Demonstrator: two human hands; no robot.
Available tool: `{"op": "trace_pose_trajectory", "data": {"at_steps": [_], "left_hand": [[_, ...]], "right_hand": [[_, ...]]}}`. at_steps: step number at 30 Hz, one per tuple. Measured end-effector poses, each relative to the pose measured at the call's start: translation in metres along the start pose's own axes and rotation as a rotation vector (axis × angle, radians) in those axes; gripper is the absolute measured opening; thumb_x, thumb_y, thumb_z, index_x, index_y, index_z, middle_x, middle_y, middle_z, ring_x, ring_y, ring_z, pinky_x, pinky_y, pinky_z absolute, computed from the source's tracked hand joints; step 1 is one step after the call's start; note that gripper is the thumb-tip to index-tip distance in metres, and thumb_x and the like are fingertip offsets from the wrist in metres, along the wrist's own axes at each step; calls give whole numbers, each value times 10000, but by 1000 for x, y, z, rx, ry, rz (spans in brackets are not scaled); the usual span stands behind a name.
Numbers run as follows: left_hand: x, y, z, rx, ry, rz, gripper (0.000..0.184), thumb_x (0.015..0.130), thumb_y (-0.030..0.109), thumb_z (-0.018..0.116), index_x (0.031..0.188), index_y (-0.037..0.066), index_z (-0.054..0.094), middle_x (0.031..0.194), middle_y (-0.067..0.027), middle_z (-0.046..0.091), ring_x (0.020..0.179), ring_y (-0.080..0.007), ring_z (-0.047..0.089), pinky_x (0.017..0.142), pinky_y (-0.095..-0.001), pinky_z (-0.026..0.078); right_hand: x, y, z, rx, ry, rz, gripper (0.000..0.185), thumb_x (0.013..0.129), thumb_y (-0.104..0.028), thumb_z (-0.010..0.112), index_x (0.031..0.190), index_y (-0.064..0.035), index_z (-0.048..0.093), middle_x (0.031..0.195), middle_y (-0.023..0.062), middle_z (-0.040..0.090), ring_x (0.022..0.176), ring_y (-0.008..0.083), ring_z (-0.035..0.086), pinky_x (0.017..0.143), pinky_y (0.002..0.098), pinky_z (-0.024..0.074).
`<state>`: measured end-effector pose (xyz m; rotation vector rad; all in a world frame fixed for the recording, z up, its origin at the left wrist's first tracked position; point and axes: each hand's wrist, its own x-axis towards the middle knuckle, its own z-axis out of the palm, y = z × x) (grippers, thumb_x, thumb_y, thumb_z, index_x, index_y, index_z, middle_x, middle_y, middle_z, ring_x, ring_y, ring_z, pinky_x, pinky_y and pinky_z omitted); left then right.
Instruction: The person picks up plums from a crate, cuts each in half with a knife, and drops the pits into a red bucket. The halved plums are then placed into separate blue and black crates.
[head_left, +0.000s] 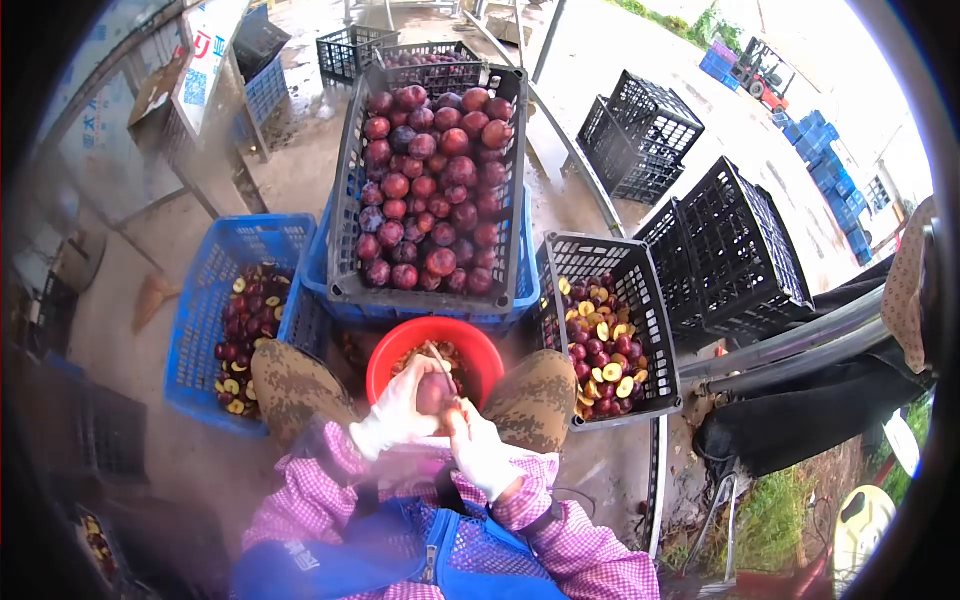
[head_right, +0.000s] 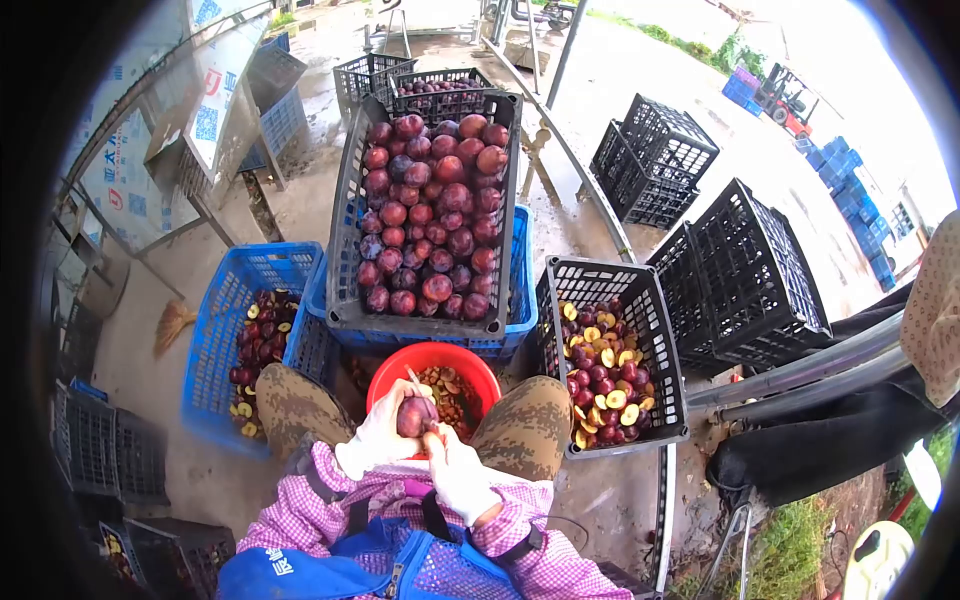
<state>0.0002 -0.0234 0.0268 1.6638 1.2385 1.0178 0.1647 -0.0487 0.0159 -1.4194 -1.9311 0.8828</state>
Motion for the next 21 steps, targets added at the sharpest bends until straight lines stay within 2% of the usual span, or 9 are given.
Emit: {"op": "trace_pose_trajectory", "data": {"at_steps": [3, 4, 5, 6, 7, 10, 11, 13, 21], "left_hand": [[0, -10, 1, -72, -8, -13, 488, 654, 21, 713, 1071, 44, 461, 962, -93, 580, 943, -199, 593, 850, -328, 462], [-1, -17, 1, -207, -13, 9, 492, 641, 2, 711, 1065, 49, 465, 951, -87, 584, 928, -196, 598, 842, -324, 466], [-2, -24, 1, -342, -14, 31, 498, 628, -17, 709, 1058, 54, 469, 941, -81, 587, 912, -193, 602, 834, -320, 470], [-1, -28, 1, -861, -98, -136, 583, 563, -19, 713, 1095, 54, 487, 1039, -68, 574, 1016, -179, 553, 890, -321, 450], [3, -32, 0, -950, -75, -101, 560, 606, -97, 660, 1111, 66, 482, 1020, -71, 571, 930, -197, 589, 833, -317, 477], [-10, -22, 2, -1350, 102, -384, 596, 698, -81, 608, 1247, 111, 475, 1131, -92, 533, 961, -217, 584, 821, -331, 495], [-10, -23, 3, -1351, 101, -386, 596, 698, -81, 608, 1247, 111, 475, 1131, -92, 533, 961, -217, 584, 821, -331, 495], [-7, -22, 6, -1492, 37, -308, 512, 761, -31, 578, 1240, 115, 474, 1173, -84, 552, 1019, -187, 557, 843, -302, 469], [-6, -15, 19, -1396, 195, -324, 506, 780, 17, 589, 1259, 119, 461, 1182, -81, 538, 962, -215, 561, 860, -331, 439]], "right_hand": [[5, -13, -17, 1249, -495, 735, 343, 982, -400, 378, 790, -119, 417, 507, 4, 377, 333, 107, 277, 298, 274, 238], [2, -23, -20, 1347, -493, 690, 397, 990, -454, 322, 749, -142, 371, 521, -64, 259, 360, 55, 153, 306, 218, 123], [0, -14, -29, 1720, -705, 763, 400, 989, -457, 331, 753, -136, 372, 518, -54, 256, 366, 60, 186, 307, 223, 157], [-5, -24, -40, 1742, -739, 674, 403, 987, -463, 337, 758, -133, 377, 522, -54, 265, 375, 59, 204, 314, 223, 170], [-9, -36, -50, 1759, -776, 586, 406, 984, -468, 342, 763, -130, 381, 526, -54, 274, 385, 57, 221, 322, 222, 183], [-8, -31, -45, 1164, -504, 588, 399, 987, -448, 349, 766, -120, 399, 546, -51, 302, 416, 56, 243, 350, 218, 196], [-9, -12, -33, 875, -404, 236, 355, 989, -384, 376, 801, -92, 450, 577, -41, 371, 451, 65, 306, 403, 221, 254], [-13, -4, -17, 482, -215, 211, 272, 971, -287, 421, 858, -50, 490, 601, 11, 438, 508, 106, 408, 477, 260, 346], [-11, -8, -23, 177, -210, 195, 217, 933, -215, 473, 977, -6, 512, 745, 247, 570, 693, 391, 592, 603, 426, 445]]}}
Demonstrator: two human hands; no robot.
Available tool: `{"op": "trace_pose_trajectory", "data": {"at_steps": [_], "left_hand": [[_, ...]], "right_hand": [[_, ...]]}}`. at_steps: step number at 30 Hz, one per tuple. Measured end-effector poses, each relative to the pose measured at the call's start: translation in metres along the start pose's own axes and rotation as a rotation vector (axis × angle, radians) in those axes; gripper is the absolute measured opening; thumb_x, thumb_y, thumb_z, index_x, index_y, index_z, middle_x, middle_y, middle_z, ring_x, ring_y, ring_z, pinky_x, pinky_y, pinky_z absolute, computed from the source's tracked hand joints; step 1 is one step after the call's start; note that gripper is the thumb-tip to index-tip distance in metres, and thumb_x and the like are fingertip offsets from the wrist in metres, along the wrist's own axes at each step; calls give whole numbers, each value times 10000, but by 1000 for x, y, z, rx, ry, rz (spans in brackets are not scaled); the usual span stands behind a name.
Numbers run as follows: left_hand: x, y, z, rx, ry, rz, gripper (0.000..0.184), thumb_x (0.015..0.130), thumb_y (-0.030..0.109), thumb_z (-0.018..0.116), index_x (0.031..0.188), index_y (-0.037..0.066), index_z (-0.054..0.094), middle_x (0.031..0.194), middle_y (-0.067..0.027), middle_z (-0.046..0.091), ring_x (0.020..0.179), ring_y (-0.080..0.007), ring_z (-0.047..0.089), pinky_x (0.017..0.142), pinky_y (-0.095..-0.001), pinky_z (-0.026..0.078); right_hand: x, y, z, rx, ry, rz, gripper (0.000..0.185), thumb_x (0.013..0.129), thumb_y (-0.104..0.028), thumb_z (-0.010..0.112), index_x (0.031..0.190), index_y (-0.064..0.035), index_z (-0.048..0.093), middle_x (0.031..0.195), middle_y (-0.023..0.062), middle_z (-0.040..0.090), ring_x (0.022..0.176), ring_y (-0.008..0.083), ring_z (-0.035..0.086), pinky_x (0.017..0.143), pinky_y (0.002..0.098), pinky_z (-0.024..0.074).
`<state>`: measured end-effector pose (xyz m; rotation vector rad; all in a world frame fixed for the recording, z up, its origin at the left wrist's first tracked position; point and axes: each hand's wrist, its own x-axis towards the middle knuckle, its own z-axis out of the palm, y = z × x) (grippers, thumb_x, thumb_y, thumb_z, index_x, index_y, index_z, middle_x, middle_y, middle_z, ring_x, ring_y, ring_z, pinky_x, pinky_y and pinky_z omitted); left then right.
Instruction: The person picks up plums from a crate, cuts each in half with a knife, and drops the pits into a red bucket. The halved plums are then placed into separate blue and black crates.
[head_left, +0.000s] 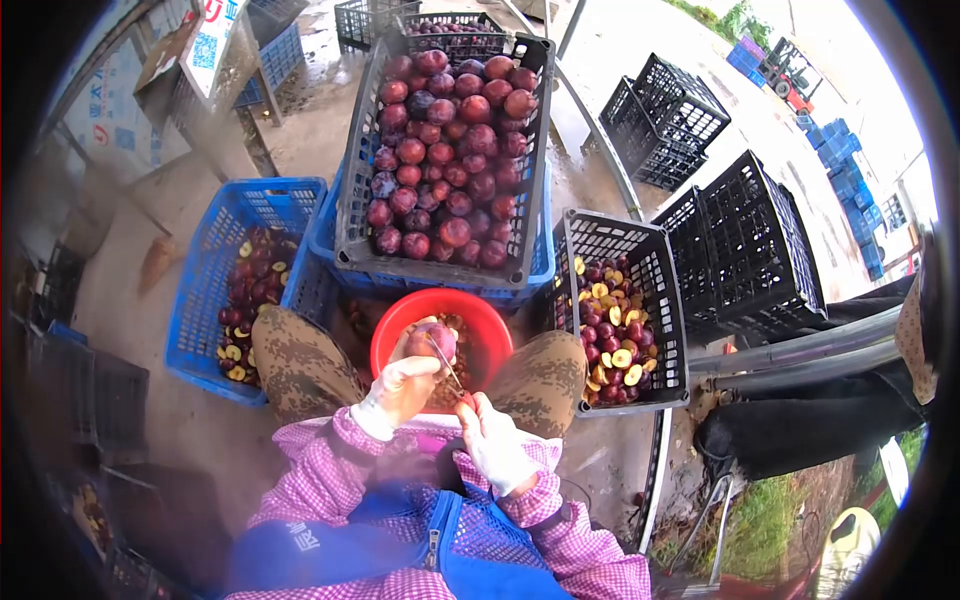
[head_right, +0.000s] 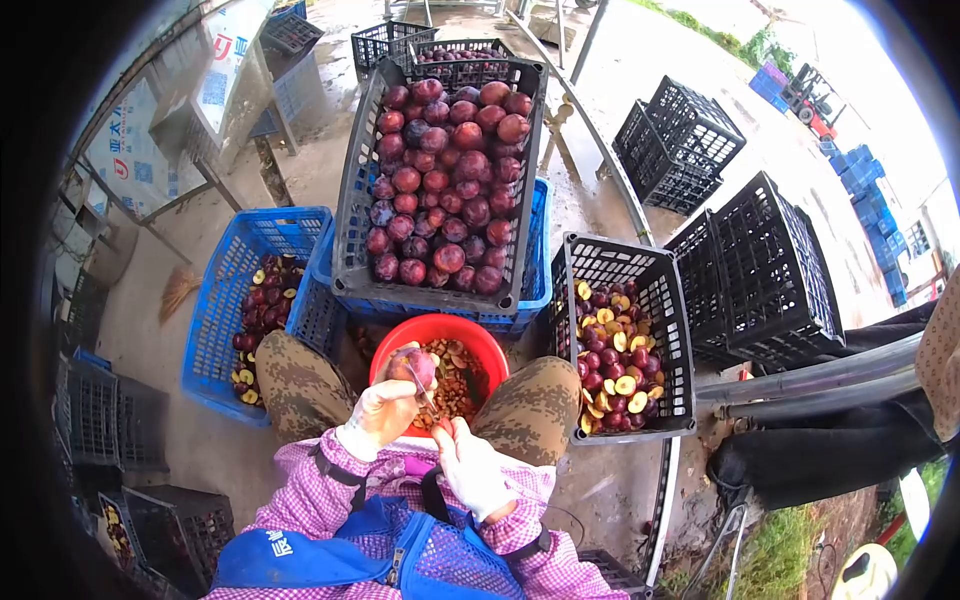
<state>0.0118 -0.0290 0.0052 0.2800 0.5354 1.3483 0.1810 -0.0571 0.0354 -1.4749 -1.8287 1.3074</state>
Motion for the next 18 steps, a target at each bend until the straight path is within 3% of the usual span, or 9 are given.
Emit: {"op": "trace_pose_trajectory", "data": {"at_steps": [1, 6, 8, 9, 11, 12, 15, 18], "left_hand": [[0, -1, 0, 17, 7, 5, 490, 773, 20, 588, 1239, 111, 468, 1157, -72, 539, 992, -196, 544, 853, -308, 432], [0, -10, 10, 65, -110, 60, 459, 763, 57, 612, 1199, 82, 472, 1079, -53, 539, 999, -165, 521, 871, -280, 412], [2, -7, -1, 385, 1, 7, 555, 738, 92, 648, 1243, 73, 418, 1118, -82, 522, 1015, -195, 521, 864, -348, 439], [2, -5, -1, 388, 2, 1, 555, 738, 92, 648, 1243, 73, 418, 1118, -82, 522, 1015, -195, 521, 864, -348, 439], [2, -2, 2, 1092, 47, 362, 503, 778, 158, 624, 1227, 53, 423, 1072, -79, 531, 961, -210, 545, 870, -369, 452], [2, -3, -1, 1097, 43, 356, 503, 778, 158, 624, 1227, 53, 423, 1072, -79, 531, 961, -210, 545, 870, -369, 452], [0, -14, 9, 301, 122, 19, 446, 852, 369, 584, 1176, 85, 470, 1002, -84, 559, 958, -244, 578, 897, -418, 465], [1, -10, 8, 211, 87, -59, 475, 849, 398, 592, 1198, 104, 458, 987, -80, 569, 981, -246, 582, 870, -413, 485]], "right_hand": [[1, 2, 0, -67, 2, -1, 227, 936, -219, 469, 986, -3, 515, 780, 274, 581, 737, 433, 591, 615, 449, 449], [10, 25, 15, -71, 56, -56, 286, 936, -279, 480, 985, 0, 515, 771, 273, 596, 725, 447, 590, 610, 483, 456], [9, 20, 9, 75, -24, 4, 285, 932, -270, 486, 988, 8, 515, 764, 272, 596, 719, 445, 593, 611, 485, 454], [8, 17, 7, 80, -22, 8, 285, 932, -270, 486, 988, 8, 515, 764, 272, 596, 719, 445, 593, 611, 485, 454], [8, 12, 4, 69, -72, -80, 287, 933, -267, 482, 993, 12, 516, 758, 265, 597, 712, 435, 597, 617, 482, 460], [9, 11, 8, 75, -68, -76, 287, 933, -267, 482, 993, 12, 516, 758, 265, 597, 712, 435, 597, 617, 482, 460], [16, 8, 22, -56, 44, -25, 252, 930, -226, 474, 1047, -11, 532, 839, 263, 617, 788, 440, 599, 676, 471, 474], [19, 4, 17, -97, 70, -72, 293, 934, -271, 482, 1041, 0, 508, 771, 252, 614, 727, 418, 608, 633, 481, 472]]}}
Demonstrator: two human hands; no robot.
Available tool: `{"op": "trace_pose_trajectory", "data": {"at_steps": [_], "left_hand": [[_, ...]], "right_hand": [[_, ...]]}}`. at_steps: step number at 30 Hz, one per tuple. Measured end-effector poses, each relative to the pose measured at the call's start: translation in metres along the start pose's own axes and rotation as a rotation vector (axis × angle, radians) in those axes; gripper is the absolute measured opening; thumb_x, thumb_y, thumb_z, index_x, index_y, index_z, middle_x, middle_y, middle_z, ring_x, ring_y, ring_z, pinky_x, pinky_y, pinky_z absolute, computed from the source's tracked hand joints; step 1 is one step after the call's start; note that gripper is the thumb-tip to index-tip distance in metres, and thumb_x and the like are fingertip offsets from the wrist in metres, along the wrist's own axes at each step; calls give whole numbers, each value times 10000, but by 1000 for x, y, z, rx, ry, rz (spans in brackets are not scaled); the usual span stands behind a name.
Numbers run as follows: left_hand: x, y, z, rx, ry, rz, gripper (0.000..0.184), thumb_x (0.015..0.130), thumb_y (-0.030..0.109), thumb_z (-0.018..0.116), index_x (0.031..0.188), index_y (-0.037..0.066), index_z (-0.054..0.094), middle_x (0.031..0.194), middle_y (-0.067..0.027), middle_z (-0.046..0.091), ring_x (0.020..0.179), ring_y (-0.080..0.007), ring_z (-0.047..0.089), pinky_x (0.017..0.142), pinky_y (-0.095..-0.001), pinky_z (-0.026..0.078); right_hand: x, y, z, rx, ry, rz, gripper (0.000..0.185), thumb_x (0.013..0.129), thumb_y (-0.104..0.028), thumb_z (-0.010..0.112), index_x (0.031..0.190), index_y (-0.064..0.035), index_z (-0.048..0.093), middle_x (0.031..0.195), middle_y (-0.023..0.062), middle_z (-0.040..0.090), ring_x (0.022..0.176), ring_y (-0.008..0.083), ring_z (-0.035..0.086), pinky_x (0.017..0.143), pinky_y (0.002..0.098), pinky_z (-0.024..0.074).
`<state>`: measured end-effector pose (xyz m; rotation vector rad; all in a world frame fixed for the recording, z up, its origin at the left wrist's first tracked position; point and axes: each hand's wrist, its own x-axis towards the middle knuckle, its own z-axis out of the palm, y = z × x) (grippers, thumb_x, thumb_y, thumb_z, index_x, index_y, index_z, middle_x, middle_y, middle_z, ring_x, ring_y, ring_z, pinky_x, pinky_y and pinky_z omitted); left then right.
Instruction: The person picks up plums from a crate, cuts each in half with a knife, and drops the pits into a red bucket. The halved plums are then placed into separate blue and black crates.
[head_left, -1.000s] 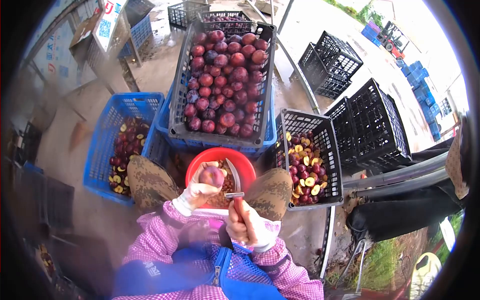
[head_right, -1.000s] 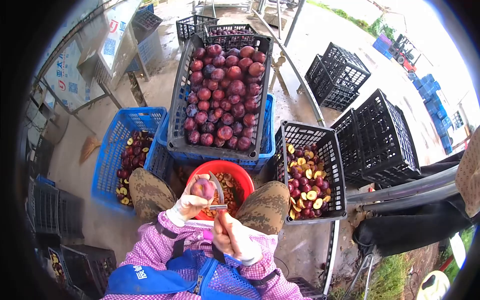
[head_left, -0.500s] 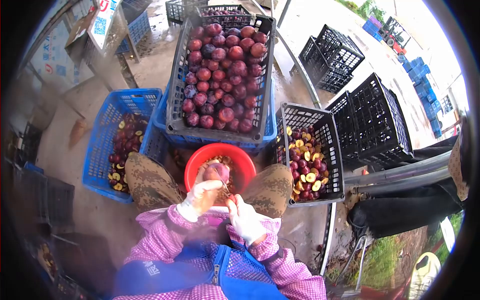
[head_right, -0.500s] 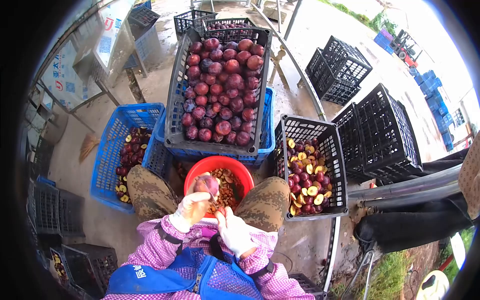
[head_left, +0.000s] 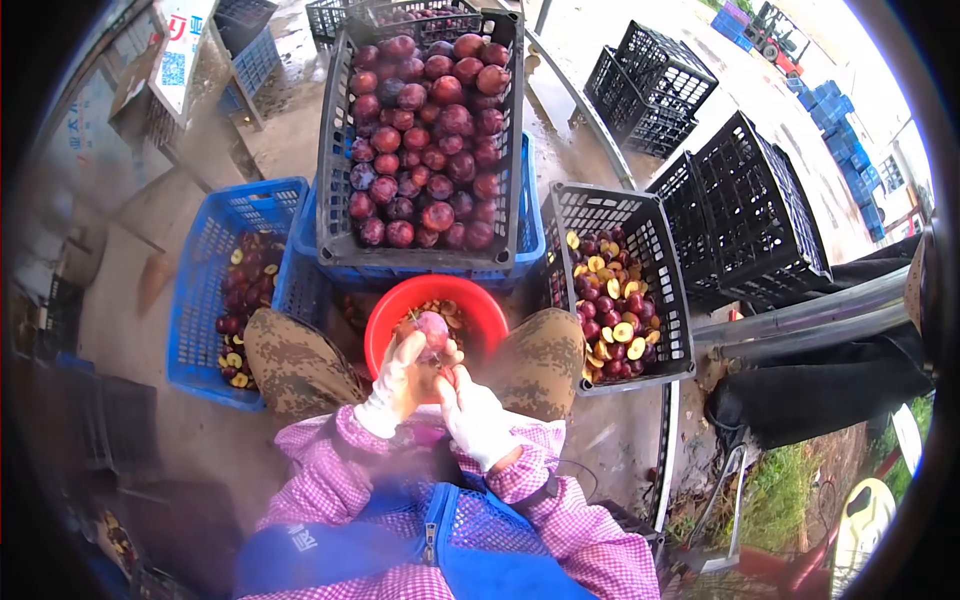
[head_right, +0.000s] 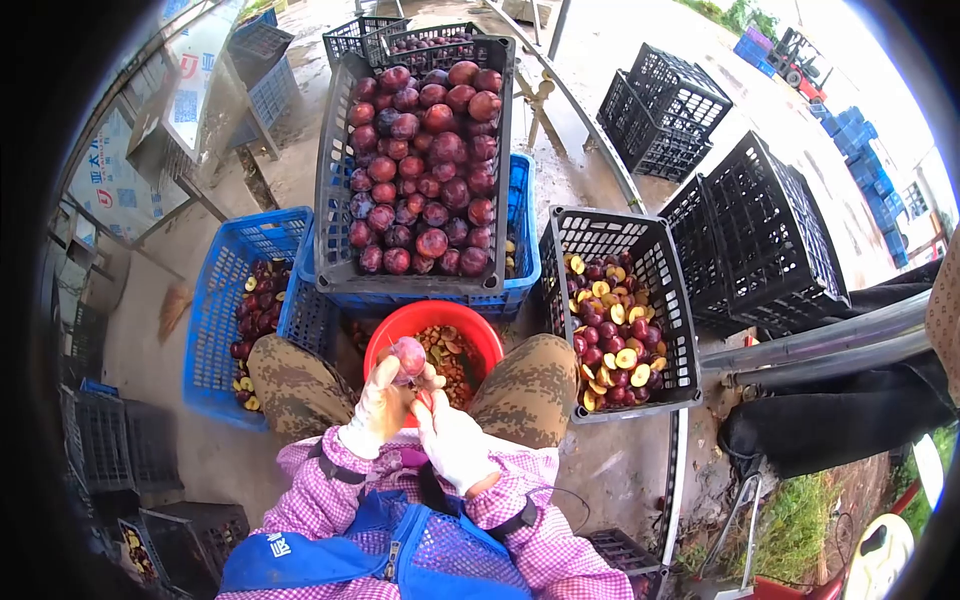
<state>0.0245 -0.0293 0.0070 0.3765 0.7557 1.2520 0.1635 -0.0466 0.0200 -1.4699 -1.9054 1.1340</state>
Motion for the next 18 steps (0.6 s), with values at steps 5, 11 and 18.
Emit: {"op": "trace_pose_trajectory", "data": {"at_steps": [5, 11, 18], "left_hand": [[7, 12, 0, 532, -56, 430, 486, 849, 419, 635, 1154, 83, 461, 943, -58, 575, 888, -198, 579, 842, -378, 495], [11, -15, -12, -116, -53, 103, 618, 832, 591, 553, 1150, 63, 504, 979, -82, 605, 909, -233, 605, 921, -422, 466], [8, 0, 3, -196, -49, 68, 476, 877, 365, 612, 1181, 25, 475, 1052, -106, 588, 896, -220, 615, 897, -345, 480]], "right_hand": [[-5, -6, 7, 201, 57, -60, 281, 926, -257, 487, 1053, -9, 524, 784, 248, 613, 732, 441, 597, 649, 470, 476], [3, 4, 19, -31, 105, -32, 320, 926, -272, 490, 1072, 11, 517, 780, 233, 626, 725, 408, 615, 651, 465, 488], [2, 1, 21, 68, 70, 9, 242, 916, -241, 508, 1005, -16, 517, 782, 247, 617, 754, 433, 605, 667, 486, 478]]}}
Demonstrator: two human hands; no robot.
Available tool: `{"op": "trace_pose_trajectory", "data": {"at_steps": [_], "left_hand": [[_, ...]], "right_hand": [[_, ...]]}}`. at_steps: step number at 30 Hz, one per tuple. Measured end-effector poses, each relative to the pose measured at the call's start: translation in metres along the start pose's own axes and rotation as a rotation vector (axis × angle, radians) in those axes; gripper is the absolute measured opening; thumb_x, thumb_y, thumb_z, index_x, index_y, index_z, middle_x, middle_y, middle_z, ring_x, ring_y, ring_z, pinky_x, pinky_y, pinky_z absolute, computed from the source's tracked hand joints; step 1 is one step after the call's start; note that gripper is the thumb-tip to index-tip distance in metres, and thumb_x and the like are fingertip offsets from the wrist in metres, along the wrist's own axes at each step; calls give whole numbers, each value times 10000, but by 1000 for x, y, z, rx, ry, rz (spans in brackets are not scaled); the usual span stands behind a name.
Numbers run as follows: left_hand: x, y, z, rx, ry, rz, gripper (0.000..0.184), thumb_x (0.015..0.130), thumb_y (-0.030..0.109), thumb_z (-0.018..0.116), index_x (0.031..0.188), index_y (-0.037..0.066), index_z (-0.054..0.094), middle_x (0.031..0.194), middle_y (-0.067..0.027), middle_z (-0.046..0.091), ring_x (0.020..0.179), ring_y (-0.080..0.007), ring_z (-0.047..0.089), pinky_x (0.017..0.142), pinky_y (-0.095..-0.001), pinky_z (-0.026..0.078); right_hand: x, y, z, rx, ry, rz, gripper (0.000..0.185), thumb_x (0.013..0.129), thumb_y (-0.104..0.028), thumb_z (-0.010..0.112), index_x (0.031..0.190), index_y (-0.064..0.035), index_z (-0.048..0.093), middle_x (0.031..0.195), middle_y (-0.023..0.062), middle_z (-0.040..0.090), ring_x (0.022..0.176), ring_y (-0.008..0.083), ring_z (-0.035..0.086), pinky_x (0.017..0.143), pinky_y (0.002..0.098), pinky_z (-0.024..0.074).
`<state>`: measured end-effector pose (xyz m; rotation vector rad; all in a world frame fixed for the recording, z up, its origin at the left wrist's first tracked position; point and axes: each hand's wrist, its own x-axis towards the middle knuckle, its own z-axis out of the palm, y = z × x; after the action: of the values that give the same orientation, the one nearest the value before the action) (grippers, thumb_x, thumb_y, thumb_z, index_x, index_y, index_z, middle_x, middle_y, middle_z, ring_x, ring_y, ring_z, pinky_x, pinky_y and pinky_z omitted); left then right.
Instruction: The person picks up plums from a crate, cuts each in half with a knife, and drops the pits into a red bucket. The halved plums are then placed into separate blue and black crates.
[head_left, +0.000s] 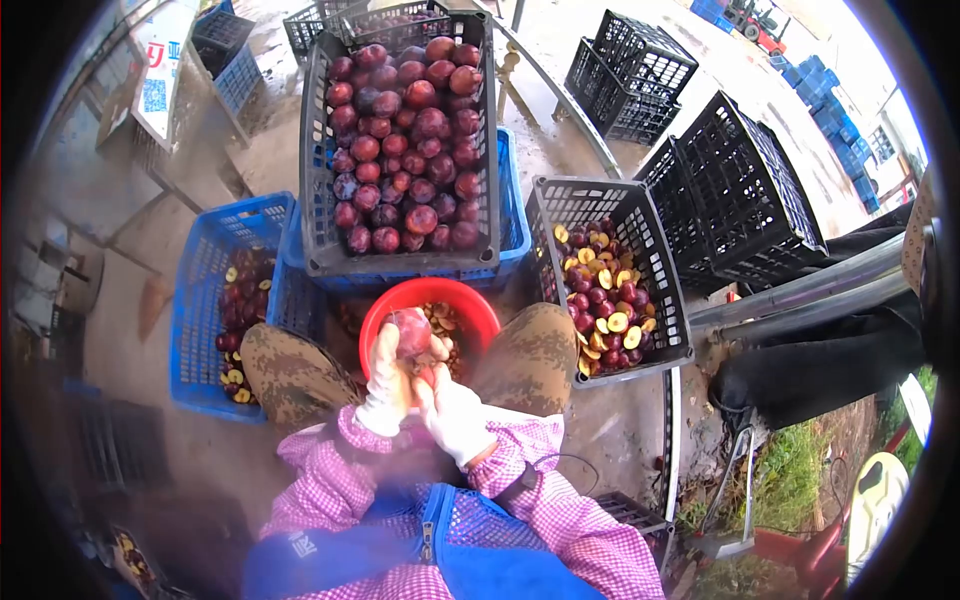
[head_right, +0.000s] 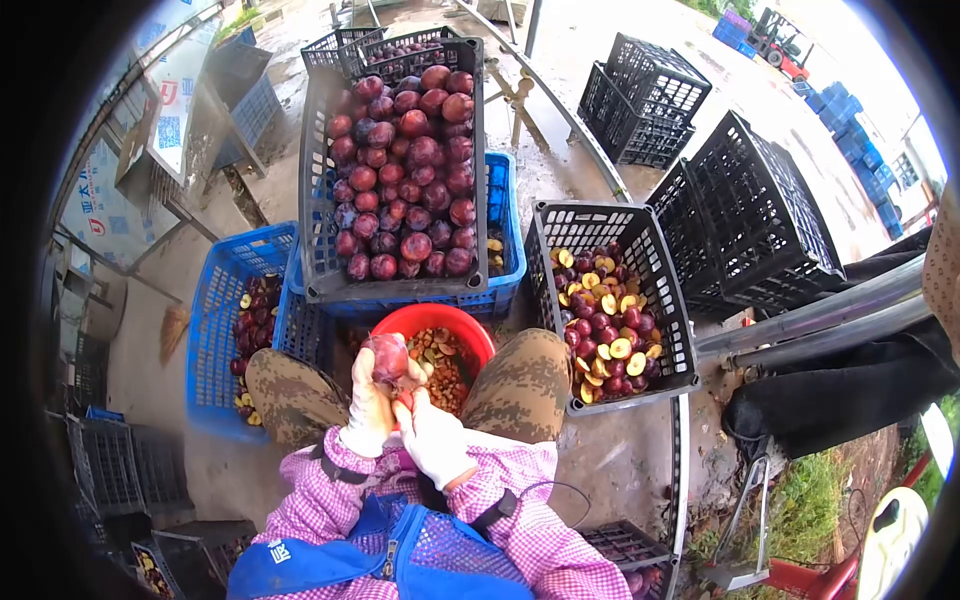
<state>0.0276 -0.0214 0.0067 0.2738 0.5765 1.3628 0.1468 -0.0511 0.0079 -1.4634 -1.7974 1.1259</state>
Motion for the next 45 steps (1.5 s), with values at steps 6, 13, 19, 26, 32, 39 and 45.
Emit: {"op": "trace_pose_trajectory", "data": {"at_steps": [6, 13, 19, 26, 32, 39, 45], "left_hand": [[9, 7, -18, 832, 31, 389, 564, 750, 40, 613, 1265, 17, 385, 1140, -116, 525, 1020, -214, 572, 945, -333, 449], [4, 3, 3, 678, 79, 262, 468, 786, 104, 609, 1199, 48, 398, 1043, -124, 575, 838, -197, 632, 790, -330, 514], [13, 16, 6, 1006, 7, 591, 385, 811, 229, 646, 1108, 53, 476, 989, -82, 559, 844, -183, 599, 837, -358, 500], [22, 25, -3, -62, -37, 146, 547, 860, 576, 528, 1024, 56, 574, 998, -104, 633, 910, -234, 634, 894, -430, 498], [10, 23, 13, 539, -63, 118, 403, 930, 460, 470, 1052, 87, 560, 980, -31, 571, 826, -135, 548, 758, -314, 469], [-4, -31, -29, 1405, 61, 599, 240, 959, 181, 358, 1067, 16, 494, 1042, -170, 543, 995, -326, 549, 856, -372, 447], [-20, 1, 24, 245, 224, -401, 337, 885, 433, 468, 907, 115, 578, 797, -66, 601, 715, -196, 604, 621, -312, 492]], "right_hand": [[-2, -10, -18, 158, -73, 88, 304, 918, -260, 506, 1036, 19, 529, 808, 255, 615, 798, 433, 602, 687, 460, 479], [2, 7, -1, -26, 59, 55, 357, 930, -271, 482, 1098, 40, 534, 885, 274, 615, 854, 433, 604, 741, 442, 478], [-1, -4, -2, 173, 55, -11, 380, 928, -277, 475, 1127, 43, 520, 867, 284, 608, 828, 427, 603, 709, 446, 480], [-15, 28, 4, -130, 122, -110, 218, 890, -280, 543, 948, -70, 530, 721, 200, 604, 670, 391, 607, 599, 457, 482], [28, -4, -25, 726, 325, 101, 227, 880, -200, 603, 1006, -13, 582, 821, 90, 592, 761, 137, 547, 710, 268, 444], [40, -24, -33, -32, 470, -248, 239, 749, -277, 714, 767, -73, 591, 651, 86, 543, 540, 231, 561, 533, 331, 455], [37, -16, -31, -38, 374, -482, 228, 707, -218, 715, 705, -62, 549, 619, 98, 499, 518, 251, 532, 492, 338, 433]]}}
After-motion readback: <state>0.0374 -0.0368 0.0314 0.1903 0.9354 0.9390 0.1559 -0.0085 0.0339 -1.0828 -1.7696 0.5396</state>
